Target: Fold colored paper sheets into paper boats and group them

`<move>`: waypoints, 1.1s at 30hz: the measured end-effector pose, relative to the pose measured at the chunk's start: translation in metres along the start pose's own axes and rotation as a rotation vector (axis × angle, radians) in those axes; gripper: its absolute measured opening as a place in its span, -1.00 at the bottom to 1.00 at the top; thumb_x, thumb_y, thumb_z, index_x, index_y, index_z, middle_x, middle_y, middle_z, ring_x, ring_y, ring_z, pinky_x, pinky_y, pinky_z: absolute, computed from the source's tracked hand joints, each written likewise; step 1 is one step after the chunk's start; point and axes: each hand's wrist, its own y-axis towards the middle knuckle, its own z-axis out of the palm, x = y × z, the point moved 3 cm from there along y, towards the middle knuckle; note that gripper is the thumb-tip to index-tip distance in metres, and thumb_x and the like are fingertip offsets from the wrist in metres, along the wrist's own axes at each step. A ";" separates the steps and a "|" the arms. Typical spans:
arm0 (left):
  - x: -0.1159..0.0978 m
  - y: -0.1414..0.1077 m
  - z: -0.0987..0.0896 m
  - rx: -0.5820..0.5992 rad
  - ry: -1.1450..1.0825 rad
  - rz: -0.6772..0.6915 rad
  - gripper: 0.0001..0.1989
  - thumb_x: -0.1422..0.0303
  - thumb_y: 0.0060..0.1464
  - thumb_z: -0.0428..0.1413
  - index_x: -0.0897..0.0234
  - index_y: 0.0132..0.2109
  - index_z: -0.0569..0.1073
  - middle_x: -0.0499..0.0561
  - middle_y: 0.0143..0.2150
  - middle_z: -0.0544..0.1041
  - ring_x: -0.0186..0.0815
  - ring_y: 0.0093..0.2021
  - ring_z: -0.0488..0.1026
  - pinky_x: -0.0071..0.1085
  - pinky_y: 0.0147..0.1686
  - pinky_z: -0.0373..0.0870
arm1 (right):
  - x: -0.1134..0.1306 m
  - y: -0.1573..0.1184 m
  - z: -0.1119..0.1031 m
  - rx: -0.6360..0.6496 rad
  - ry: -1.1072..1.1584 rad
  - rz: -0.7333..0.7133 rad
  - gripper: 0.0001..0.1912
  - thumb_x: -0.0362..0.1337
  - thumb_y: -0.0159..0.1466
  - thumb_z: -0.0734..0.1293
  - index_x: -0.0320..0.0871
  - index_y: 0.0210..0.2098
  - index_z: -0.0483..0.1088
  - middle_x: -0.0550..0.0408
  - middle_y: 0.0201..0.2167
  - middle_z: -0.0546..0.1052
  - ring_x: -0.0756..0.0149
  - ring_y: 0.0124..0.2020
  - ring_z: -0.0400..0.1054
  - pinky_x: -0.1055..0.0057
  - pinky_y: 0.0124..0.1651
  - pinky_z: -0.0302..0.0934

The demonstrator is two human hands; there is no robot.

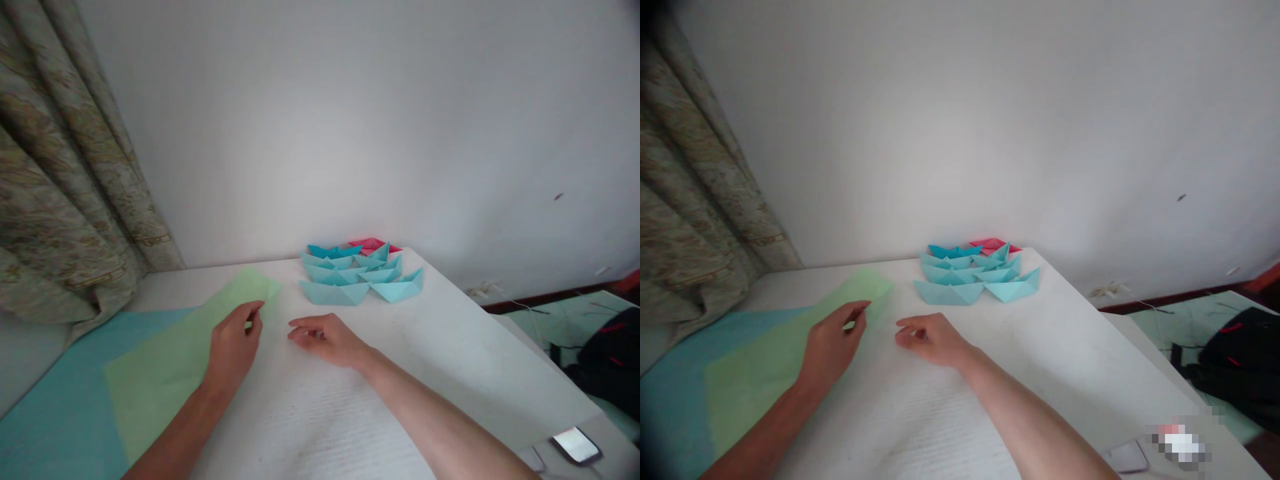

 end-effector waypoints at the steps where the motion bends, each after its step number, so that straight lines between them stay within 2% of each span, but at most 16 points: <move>1: -0.005 -0.005 0.008 0.079 -0.131 0.010 -0.75 0.37 0.07 0.00 0.28 -0.14 0.49 0.08 -0.18 0.57 -0.21 -0.22 0.52 -0.35 -0.21 0.46 | 0.002 -0.001 0.002 0.028 0.043 -0.003 -0.56 -0.14 0.18 0.33 -0.17 0.02 0.40 -0.02 -0.19 0.55 0.37 -0.40 0.34 0.45 -0.38 0.23; 2: -0.010 -0.010 0.015 0.176 -0.271 0.023 -0.76 0.34 0.07 0.02 0.26 -0.14 0.49 0.07 -0.16 0.56 -0.21 -0.19 0.52 -0.36 -0.22 0.47 | 0.002 -0.001 0.003 0.058 0.090 0.000 -0.53 -0.11 0.18 0.34 -0.14 0.05 0.37 0.00 -0.16 0.53 0.37 -0.38 0.34 0.47 -0.41 0.23; 4: -0.019 -0.018 0.025 0.353 -0.504 0.084 -0.74 0.31 0.08 0.07 0.23 -0.08 0.48 0.09 -0.03 0.52 -0.19 -0.05 0.47 -0.31 -0.08 0.43 | 0.002 -0.002 0.006 0.086 0.182 0.023 -0.45 -0.07 0.17 0.34 -0.09 0.11 0.29 0.03 -0.18 0.51 0.36 -0.38 0.34 0.52 -0.49 0.22; 7: -0.024 -0.022 0.028 0.489 -0.751 0.080 -0.66 0.30 0.09 0.09 0.22 0.03 0.43 0.14 0.08 0.44 -0.15 0.08 0.39 -0.21 0.10 0.29 | -0.003 0.000 0.006 0.002 0.263 0.061 -0.33 -0.04 0.14 0.36 -0.09 0.18 0.16 0.06 -0.32 0.48 0.35 -0.41 0.33 0.55 -0.58 0.22; 10: -0.028 -0.023 0.025 0.595 -0.982 0.026 -0.56 0.28 0.05 0.15 0.25 0.09 0.40 0.18 0.16 0.38 -0.10 0.19 0.28 -0.16 0.18 0.18 | -0.004 0.003 0.006 -0.070 0.243 0.042 -0.46 -0.09 0.18 0.33 -0.10 0.11 0.23 0.05 -0.33 0.49 0.35 -0.41 0.34 0.53 -0.55 0.25; 12: -0.030 -0.022 0.023 0.631 -1.061 -0.008 -0.53 0.28 0.00 0.19 0.26 0.08 0.42 0.19 0.17 0.38 -0.06 0.20 0.25 -0.15 0.16 0.21 | -0.004 0.005 0.004 -0.128 0.230 0.021 -0.59 -0.15 0.21 0.29 -0.09 0.04 0.30 0.05 -0.32 0.50 0.33 -0.39 0.36 0.52 -0.53 0.26; 14: -0.027 -0.019 0.018 0.588 -1.041 -0.025 -0.59 0.27 -0.01 0.18 0.29 0.01 0.47 0.19 0.12 0.43 -0.05 0.17 0.30 -0.16 0.11 0.28 | -0.006 0.008 0.000 -0.222 0.227 0.013 -0.69 -0.21 0.22 0.25 -0.11 -0.05 0.36 0.06 -0.33 0.51 0.31 -0.37 0.38 0.49 -0.50 0.26; 15: -0.024 -0.016 0.015 0.519 -0.993 -0.032 -0.64 0.27 0.00 0.17 0.29 -0.04 0.49 0.18 0.08 0.46 -0.06 0.14 0.33 -0.17 0.09 0.31 | -0.007 0.009 -0.004 -0.279 0.223 0.008 -0.73 -0.23 0.22 0.23 -0.13 -0.10 0.38 0.06 -0.35 0.51 0.30 -0.38 0.38 0.47 -0.48 0.27; 17: -0.011 -0.005 0.006 0.281 -0.830 -0.054 -0.72 0.25 0.02 0.12 0.30 -0.14 0.51 0.13 -0.01 0.52 -0.11 0.05 0.41 -0.22 0.04 0.35 | -0.012 0.010 -0.012 -0.399 0.212 -0.017 -0.79 -0.24 0.20 0.22 -0.16 -0.22 0.40 0.07 -0.40 0.49 0.30 -0.40 0.37 0.41 -0.42 0.27; 19: 0.006 0.007 -0.005 0.030 -0.606 -0.098 -0.69 0.22 0.00 0.12 0.25 -0.11 0.47 0.08 -0.01 0.51 -0.15 -0.03 0.45 -0.25 0.00 0.38 | -0.014 0.010 -0.022 -0.516 0.193 -0.065 -0.83 -0.21 0.19 0.23 -0.17 -0.32 0.38 0.08 -0.45 0.47 0.30 -0.42 0.34 0.38 -0.36 0.26; 21: 0.021 0.017 -0.012 -0.092 -0.447 -0.158 -0.57 0.20 -0.02 0.12 0.23 0.01 0.39 0.09 0.08 0.45 -0.16 0.01 0.43 -0.26 -0.03 0.39 | -0.014 0.008 -0.031 -0.615 0.186 -0.104 -0.84 -0.19 0.18 0.24 -0.17 -0.38 0.35 0.09 -0.47 0.45 0.32 -0.44 0.31 0.37 -0.33 0.25; 23: 0.031 0.025 -0.013 -0.078 -0.388 -0.225 -0.46 0.19 -0.06 0.16 0.27 0.07 0.34 0.16 0.10 0.42 -0.13 0.04 0.41 -0.26 -0.07 0.41 | -0.013 0.006 -0.040 -0.690 0.196 -0.113 -0.83 -0.17 0.16 0.25 -0.16 -0.40 0.32 0.10 -0.49 0.44 0.31 -0.45 0.30 0.39 -0.36 0.22; 27: 0.037 0.023 0.003 0.311 -0.647 -0.454 -0.58 0.21 -0.07 0.19 0.30 -0.05 0.43 0.16 -0.16 0.58 -0.15 -0.26 0.56 -0.26 -0.29 0.50 | -0.008 0.004 -0.052 -0.791 0.224 -0.105 -0.81 -0.14 0.12 0.27 -0.14 -0.39 0.34 0.11 -0.51 0.45 0.28 -0.43 0.32 0.39 -0.37 0.21; 28: 0.036 0.021 0.006 0.368 -0.702 -0.492 -0.63 0.21 -0.07 0.20 0.31 -0.11 0.46 0.12 -0.25 0.61 -0.16 -0.35 0.56 -0.27 -0.35 0.50 | -0.008 0.004 -0.053 -0.803 0.252 -0.110 -0.80 -0.13 0.12 0.28 -0.14 -0.37 0.35 0.11 -0.49 0.47 0.27 -0.42 0.33 0.38 -0.34 0.23; 30: 0.036 0.018 0.007 0.374 -0.767 -0.536 -0.68 0.21 -0.09 0.22 0.30 -0.19 0.49 0.06 -0.38 0.61 -0.20 -0.46 0.55 -0.30 -0.43 0.50 | -0.008 0.005 -0.054 -0.800 0.334 -0.116 -0.76 -0.12 0.09 0.32 -0.14 -0.30 0.38 0.08 -0.42 0.51 0.24 -0.37 0.37 0.33 -0.25 0.25; 33: 0.036 0.017 0.005 0.305 -0.852 -0.552 -0.68 0.24 -0.10 0.24 0.31 -0.18 0.49 0.02 -0.43 0.61 -0.24 -0.51 0.54 -0.33 -0.47 0.49 | -0.008 0.006 -0.049 -0.705 0.455 -0.075 -0.70 -0.14 0.05 0.38 -0.15 -0.26 0.41 0.04 -0.35 0.54 0.20 -0.33 0.41 0.27 -0.20 0.27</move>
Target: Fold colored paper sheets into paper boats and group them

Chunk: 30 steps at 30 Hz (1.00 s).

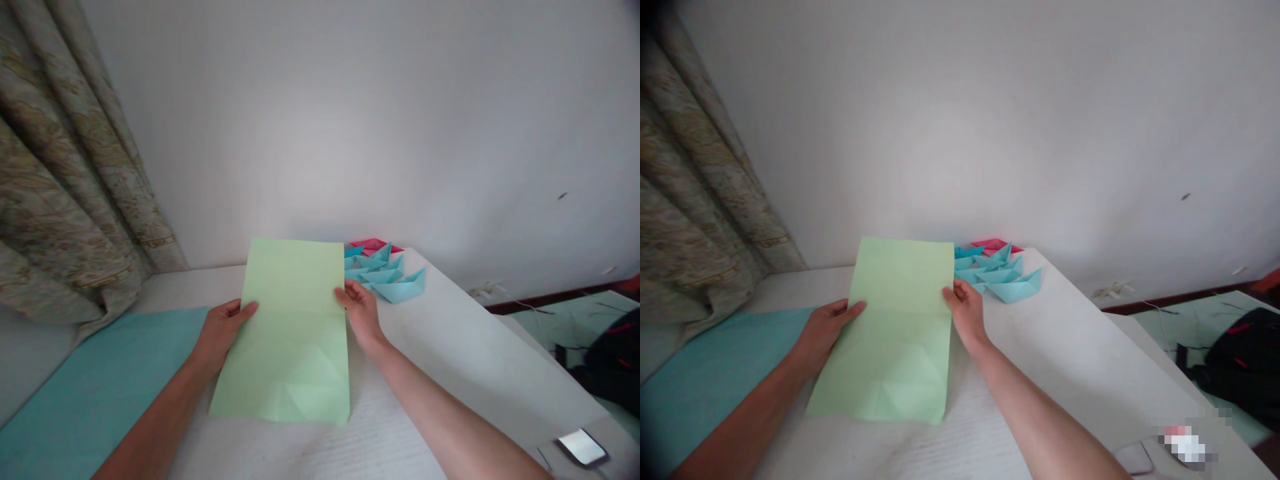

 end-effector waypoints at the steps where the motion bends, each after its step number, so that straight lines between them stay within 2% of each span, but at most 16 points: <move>1: -0.001 0.000 0.000 -0.006 -0.028 0.006 -0.67 0.25 -0.09 0.24 0.31 -0.16 0.48 0.02 -0.42 0.61 -0.24 -0.50 0.54 -0.33 -0.47 0.49 | -0.001 -0.002 0.002 0.036 0.012 0.046 -0.70 -0.14 0.04 0.40 -0.16 -0.28 0.43 0.03 -0.36 0.55 0.19 -0.34 0.41 0.27 -0.22 0.27; 6: -0.003 -0.001 -0.002 -0.020 -0.055 0.020 -0.64 0.26 -0.05 0.22 0.31 -0.09 0.46 0.04 -0.37 0.62 -0.24 -0.49 0.55 -0.31 -0.45 0.50 | -0.006 -0.009 0.008 0.180 0.013 0.216 -0.75 -0.16 -0.01 0.44 -0.20 -0.40 0.46 0.06 -0.45 0.55 0.26 -0.47 0.38 0.34 -0.40 0.23; 9: -0.002 0.001 -0.003 0.058 -0.096 0.015 -0.65 0.33 -0.07 0.23 0.29 -0.08 0.46 0.05 -0.34 0.62 -0.23 -0.45 0.56 -0.30 -0.40 0.51 | -0.008 -0.009 0.007 0.192 0.008 0.239 -0.74 -0.14 -0.02 0.45 -0.21 -0.44 0.47 0.06 -0.46 0.55 0.29 -0.51 0.36 0.36 -0.43 0.21; 11: -0.002 0.001 -0.005 0.116 -0.120 -0.018 -0.71 0.37 -0.10 0.24 0.31 -0.16 0.48 0.07 -0.34 0.62 -0.21 -0.42 0.56 -0.29 -0.36 0.51 | -0.008 -0.008 0.005 0.194 0.025 0.249 -0.73 -0.14 -0.03 0.45 -0.21 -0.42 0.49 0.05 -0.45 0.56 0.28 -0.50 0.37 0.33 -0.40 0.23; 14: -0.004 0.002 -0.011 0.131 -0.110 -0.085 -0.84 0.43 -0.15 0.23 0.34 -0.32 0.51 0.08 -0.42 0.61 -0.21 -0.45 0.55 -0.30 -0.38 0.51 | -0.009 -0.005 0.003 0.183 0.054 0.233 -0.79 -0.21 -0.07 0.46 -0.18 -0.43 0.53 0.06 -0.45 0.57 0.26 -0.46 0.40 0.30 -0.33 0.25; 18: -0.005 0.003 -0.017 0.079 0.021 -0.206 -0.82 0.54 -0.26 0.13 0.30 -0.40 0.53 -0.02 -0.62 0.53 -0.23 -0.63 0.47 -0.31 -0.57 0.47 | -0.014 -0.001 0.000 0.204 0.034 0.195 -0.93 -0.31 -0.09 0.44 -0.14 -0.55 0.55 0.05 -0.36 0.58 0.27 -0.43 0.41 0.32 -0.32 0.27; 20: -0.003 0.006 -0.020 0.067 0.010 -0.227 -0.77 0.58 -0.37 0.03 0.30 -0.49 0.52 0.01 -0.58 0.55 -0.18 -0.58 0.50 -0.27 -0.54 0.50 | -0.019 0.002 -0.002 0.254 -0.007 0.161 -0.95 -0.33 -0.06 0.40 -0.12 -0.57 0.55 0.06 -0.36 0.57 0.28 -0.43 0.41 0.33 -0.34 0.27; 22: -0.001 0.011 -0.023 0.072 -0.016 -0.142 -0.79 0.56 -0.44 -0.03 0.34 -0.60 0.48 0.14 -0.37 0.61 -0.10 -0.36 0.56 -0.23 -0.35 0.54 | -0.021 0.003 -0.004 0.311 -0.076 0.068 -0.91 -0.36 -0.04 0.38 -0.10 -0.56 0.56 0.08 -0.38 0.56 0.29 -0.38 0.42 0.36 -0.30 0.28; 23: -0.002 0.012 -0.026 0.024 0.035 -0.063 -0.81 0.53 -0.43 -0.03 0.35 -0.61 0.48 0.17 -0.30 0.61 -0.06 -0.27 0.55 -0.21 -0.28 0.53 | -0.022 0.002 -0.005 0.329 -0.128 0.010 -0.88 -0.39 -0.03 0.37 -0.08 -0.55 0.56 0.09 -0.39 0.56 0.29 -0.36 0.42 0.37 -0.28 0.28; 25: -0.005 0.013 -0.028 -0.083 0.275 0.147 -0.80 0.45 -0.30 0.01 0.32 -0.50 0.53 0.14 -0.21 0.60 -0.02 -0.12 0.50 -0.16 -0.21 0.51 | -0.022 -0.001 -0.006 0.369 -0.221 -0.079 -0.78 -0.45 0.02 0.31 -0.05 -0.53 0.57 0.12 -0.39 0.56 0.31 -0.33 0.42 0.39 -0.23 0.28; 26: -0.006 0.011 -0.025 -0.071 0.430 0.277 -0.78 0.38 -0.20 0.03 0.28 -0.39 0.55 0.12 -0.16 0.59 -0.03 -0.05 0.47 -0.15 -0.14 0.48 | -0.022 -0.004 -0.005 0.396 -0.270 -0.115 -0.74 -0.49 0.03 0.28 -0.05 -0.52 0.57 0.12 -0.40 0.56 0.33 -0.33 0.42 0.39 -0.21 0.28; 28: -0.005 0.003 -0.009 0.137 0.724 0.517 -0.71 0.23 -0.04 0.05 0.23 -0.21 0.56 0.07 -0.04 0.55 -0.08 0.05 0.41 -0.15 0.06 0.33 | -0.020 -0.010 -0.006 0.407 -0.353 -0.165 -0.65 -0.57 0.02 0.22 -0.07 -0.50 0.57 0.13 -0.37 0.56 0.35 -0.31 0.43 0.41 -0.18 0.28; 30: 0.005 -0.007 0.009 0.343 0.966 0.660 -0.60 0.13 0.04 0.04 0.19 -0.03 0.51 0.07 0.13 0.43 -0.09 0.16 0.30 -0.13 0.17 0.17 | -0.016 -0.015 -0.008 0.420 -0.422 -0.206 -0.60 -0.62 0.02 0.19 -0.09 -0.46 0.56 0.13 -0.32 0.56 0.36 -0.28 0.44 0.43 -0.16 0.28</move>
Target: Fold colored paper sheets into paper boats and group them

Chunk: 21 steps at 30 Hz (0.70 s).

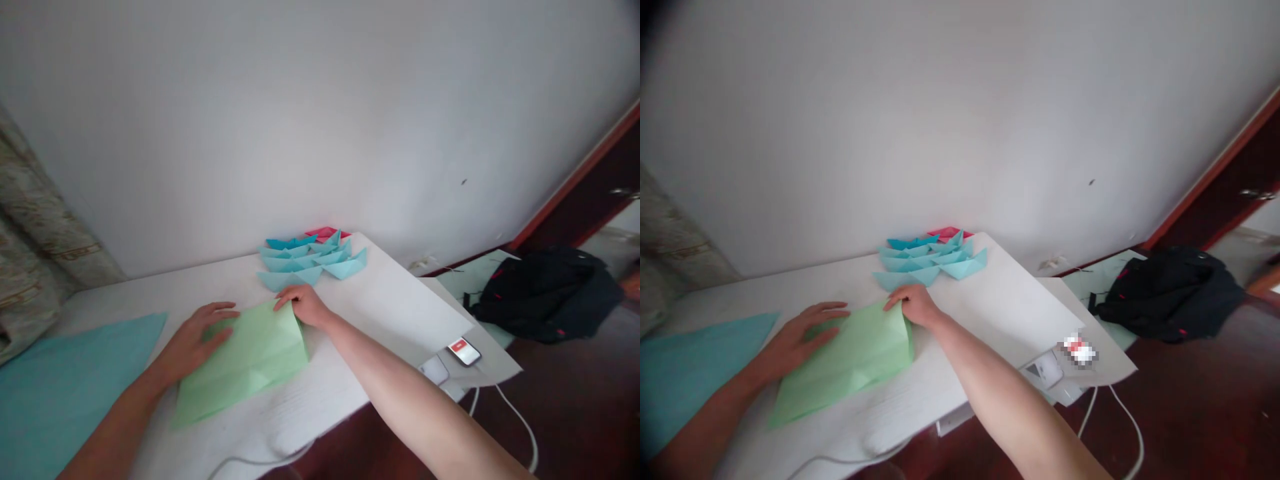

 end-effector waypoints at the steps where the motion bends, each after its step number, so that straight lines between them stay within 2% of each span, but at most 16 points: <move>1: -0.005 -0.002 0.009 0.072 0.082 0.049 -0.51 0.10 0.06 0.02 0.18 0.11 0.41 0.07 0.23 0.32 -0.08 0.23 0.20 -0.11 0.21 0.10 | 0.003 -0.002 -0.002 0.003 -0.030 -0.006 -0.59 -0.64 0.00 0.18 -0.11 -0.46 0.56 0.13 -0.31 0.56 0.37 -0.27 0.44 0.44 -0.15 0.29; 2: -0.009 -0.004 0.018 0.130 0.165 0.066 -0.42 0.07 0.09 -0.01 0.18 0.22 0.27 0.07 0.29 0.20 -0.05 0.29 0.08 -0.04 0.23 0.02 | 0.007 -0.004 -0.005 0.015 -0.076 -0.009 -0.57 -0.66 -0.02 0.16 -0.12 -0.47 0.55 0.13 -0.29 0.57 0.37 -0.24 0.44 0.45 -0.12 0.28; 4: -0.014 -0.007 0.034 0.216 0.323 0.059 -0.34 0.02 0.12 -0.07 0.14 0.31 0.07 0.05 0.36 0.03 0.02 0.34 -0.09 0.13 0.22 -0.14 | 0.017 -0.006 -0.015 -0.037 -0.198 0.016 -0.52 -0.69 -0.06 0.11 -0.13 -0.47 0.54 0.13 -0.26 0.57 0.37 -0.19 0.44 0.45 -0.09 0.28; 7: -0.021 -0.010 0.049 0.239 0.467 0.056 -0.35 0.01 0.18 -0.17 0.12 0.34 -0.08 0.03 0.38 -0.10 0.05 0.35 -0.21 0.20 0.20 -0.19 | 0.043 -0.009 -0.021 -0.158 -0.369 0.003 -0.49 -0.68 -0.04 0.07 -0.17 -0.37 0.52 0.10 -0.23 0.56 0.39 -0.14 0.42 0.43 0.00 0.23; 9: -0.026 -0.011 0.054 0.216 0.525 0.080 -0.35 0.03 0.19 -0.19 0.14 0.34 -0.11 0.04 0.38 -0.11 0.06 0.35 -0.23 0.21 0.19 -0.18 | 0.065 -0.013 -0.007 -0.092 -0.516 -0.077 -0.53 -0.63 0.00 0.12 -0.20 -0.25 0.51 0.05 -0.16 0.55 0.34 -0.07 0.38 0.41 0.08 0.17; 12: -0.035 -0.013 0.060 0.214 0.582 0.170 -0.38 0.12 0.20 -0.16 0.16 0.34 -0.09 0.06 0.37 -0.05 0.03 0.35 -0.19 0.15 0.19 -0.12 | 0.091 -0.029 0.035 0.130 -0.704 -0.182 -0.63 -0.46 0.10 0.21 -0.34 -0.10 0.43 -0.12 -0.13 0.52 0.17 0.00 0.32 0.31 0.14 0.11; 13: -0.037 -0.014 0.061 0.221 0.599 0.202 -0.39 0.16 0.19 -0.13 0.14 0.34 -0.07 0.06 0.37 -0.04 0.02 0.35 -0.17 0.12 0.19 -0.10 | 0.094 -0.036 0.048 0.151 -0.744 -0.177 -0.60 -0.39 0.16 0.20 -0.41 -0.02 0.36 -0.20 -0.07 0.48 0.10 0.05 0.27 0.24 0.16 0.08; 15: -0.038 -0.015 0.062 0.233 0.629 0.249 -0.39 0.23 0.16 -0.08 0.11 0.33 -0.02 0.05 0.37 -0.06 0.00 0.35 -0.15 0.06 0.20 -0.07 | 0.092 -0.049 0.069 0.151 -0.779 -0.115 -0.41 -0.19 0.24 0.19 -0.50 0.14 0.16 -0.34 0.13 0.29 -0.03 0.20 0.09 0.11 0.19 0.03; 17: -0.038 -0.016 0.063 0.226 0.641 0.269 -0.39 0.24 0.15 -0.08 0.10 0.32 -0.01 0.05 0.38 -0.06 -0.01 0.35 -0.13 0.03 0.19 -0.03 | 0.084 -0.060 0.079 0.185 -0.784 -0.082 -0.34 -0.10 0.29 0.13 -0.41 0.25 0.00 -0.26 0.26 0.12 0.01 0.29 -0.10 0.05 0.23 -0.06; 19: -0.036 -0.016 0.063 0.211 0.632 0.277 -0.40 0.20 0.18 -0.12 0.15 0.33 -0.03 0.07 0.37 -0.03 -0.03 0.34 -0.10 0.00 0.18 0.00 | 0.073 -0.067 0.077 0.215 -0.801 -0.043 -0.29 -0.03 0.31 0.09 -0.37 0.29 -0.10 -0.22 0.31 0.02 0.05 0.33 -0.20 0.02 0.27 -0.15; 21: -0.033 -0.016 0.062 0.180 0.611 0.280 -0.39 0.16 0.21 -0.16 0.21 0.34 -0.08 0.09 0.36 0.00 -0.05 0.34 -0.07 -0.03 0.19 0.01 | 0.065 -0.071 0.068 0.220 -0.818 0.026 -0.25 0.05 0.31 0.04 -0.38 0.29 -0.12 -0.22 0.32 -0.03 0.05 0.33 -0.21 -0.01 0.29 -0.22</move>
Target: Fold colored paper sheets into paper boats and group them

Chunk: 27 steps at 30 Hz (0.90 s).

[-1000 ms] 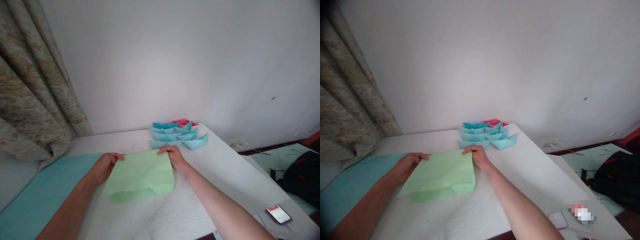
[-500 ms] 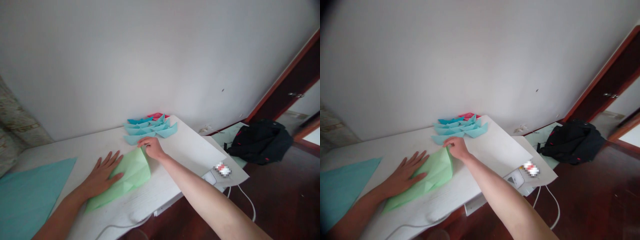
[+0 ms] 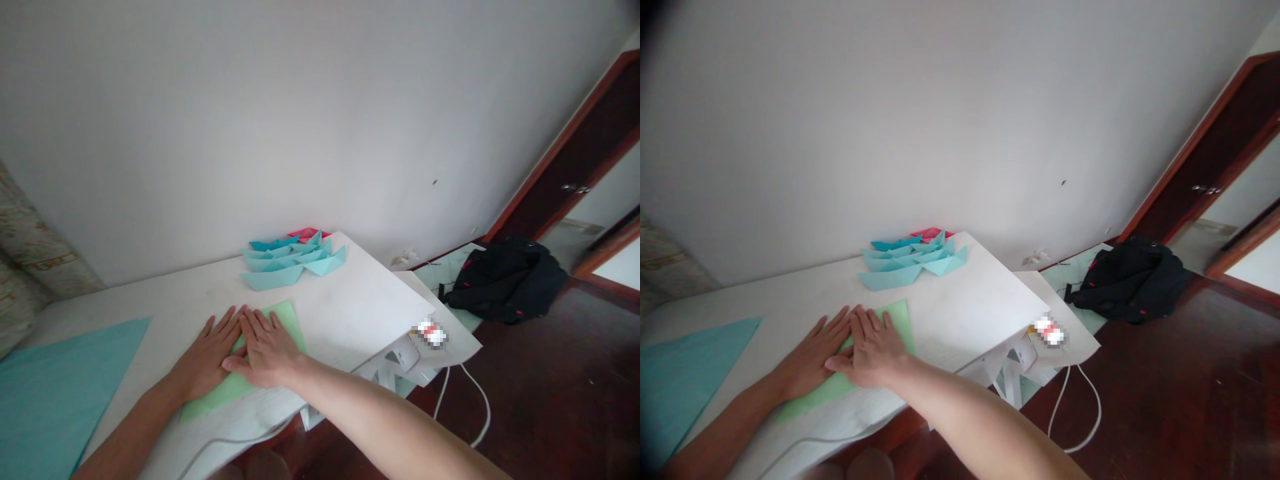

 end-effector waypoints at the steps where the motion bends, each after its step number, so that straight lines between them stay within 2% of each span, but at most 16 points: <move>1: 0.001 -0.001 0.000 -0.021 -0.008 -0.005 -0.38 0.15 0.21 -0.17 0.23 0.34 -0.11 0.09 0.36 0.00 -0.07 0.34 -0.07 -0.05 0.20 0.00 | -0.005 -0.003 -0.002 0.012 -0.003 0.024 -0.22 0.08 0.30 0.03 -0.39 0.29 -0.11 -0.23 0.32 -0.03 0.03 0.33 -0.22 -0.03 0.29 -0.24; 5: 0.003 -0.007 0.003 -0.060 -0.016 -0.014 -0.33 0.09 0.21 -0.17 0.19 0.34 -0.24 0.03 0.36 -0.02 -0.09 0.34 -0.08 -0.07 0.22 -0.05 | -0.017 -0.019 -0.012 0.000 -0.015 0.109 -0.17 0.17 0.27 -0.01 -0.39 0.28 -0.06 -0.24 0.31 -0.02 -0.01 0.33 -0.23 -0.07 0.28 -0.27; 8: 0.002 -0.013 0.004 -0.046 -0.005 -0.014 -0.29 0.05 0.20 -0.15 0.16 0.35 -0.27 0.01 0.37 -0.04 -0.08 0.35 -0.10 -0.06 0.22 -0.08 | -0.021 -0.036 -0.019 -0.026 -0.030 0.169 -0.16 0.17 0.27 0.00 -0.39 0.28 -0.06 -0.25 0.32 -0.04 -0.02 0.33 -0.24 -0.07 0.29 -0.30; 13: -0.006 -0.018 0.002 -0.020 0.003 -0.005 -0.21 -0.02 0.13 -0.11 0.15 0.35 -0.28 0.02 0.37 -0.07 -0.01 0.35 -0.14 -0.01 0.22 -0.13 | -0.012 -0.053 -0.028 -0.021 -0.046 0.240 -0.26 0.01 0.31 0.06 -0.44 0.28 -0.07 -0.27 0.31 -0.05 -0.04 0.34 -0.27 -0.08 0.30 -0.37; 16: -0.010 -0.020 -0.002 -0.011 -0.006 0.015 -0.22 -0.01 0.14 -0.11 0.13 0.35 -0.28 0.01 0.37 -0.07 0.00 0.35 -0.14 0.00 0.22 -0.14 | 0.000 -0.048 -0.028 -0.009 -0.107 0.311 -0.32 -0.14 0.30 0.11 -0.59 0.22 0.01 -0.41 0.29 -0.04 -0.14 0.33 -0.36 -0.14 0.29 -0.47; 18: -0.012 -0.021 -0.002 -0.009 -0.019 0.045 -0.23 -0.01 0.13 -0.10 0.11 0.35 -0.26 0.02 0.37 -0.06 0.00 0.35 -0.13 0.00 0.22 -0.11 | 0.009 -0.038 -0.023 -0.023 -0.089 0.193 -0.34 -0.16 0.31 0.09 -0.54 0.24 0.00 -0.34 0.30 -0.05 -0.08 0.34 -0.38 -0.10 0.30 -0.42; 20: -0.011 -0.023 -0.002 -0.011 -0.033 0.067 -0.23 0.01 0.14 -0.10 0.12 0.35 -0.25 0.05 0.37 -0.05 -0.02 0.34 -0.11 -0.02 0.22 -0.07 | 0.012 -0.028 -0.014 0.012 -0.007 0.075 -0.29 -0.06 0.31 0.07 -0.48 0.27 -0.07 -0.28 0.30 -0.01 -0.02 0.34 -0.29 -0.04 0.29 -0.24; 23: -0.007 -0.025 -0.001 -0.022 -0.061 0.043 -0.29 0.06 0.17 -0.12 0.16 0.35 -0.20 0.07 0.36 0.00 -0.06 0.34 -0.05 -0.06 0.22 -0.03 | 0.003 -0.018 -0.003 0.063 0.027 0.039 -0.24 0.03 0.32 0.02 -0.46 0.28 -0.10 -0.27 0.31 -0.03 0.01 0.34 -0.25 -0.07 0.29 -0.25; 27: 0.001 -0.012 -0.009 -0.083 -0.126 -0.073 -0.48 0.17 0.22 -0.18 0.14 0.29 0.12 0.05 0.31 0.19 -0.16 0.26 0.14 -0.16 0.17 0.09 | -0.008 -0.005 -0.005 0.079 -0.026 -0.010 -0.24 0.03 0.32 0.01 -0.51 0.26 -0.06 -0.34 0.29 0.01 -0.04 0.32 -0.19 -0.05 0.26 -0.19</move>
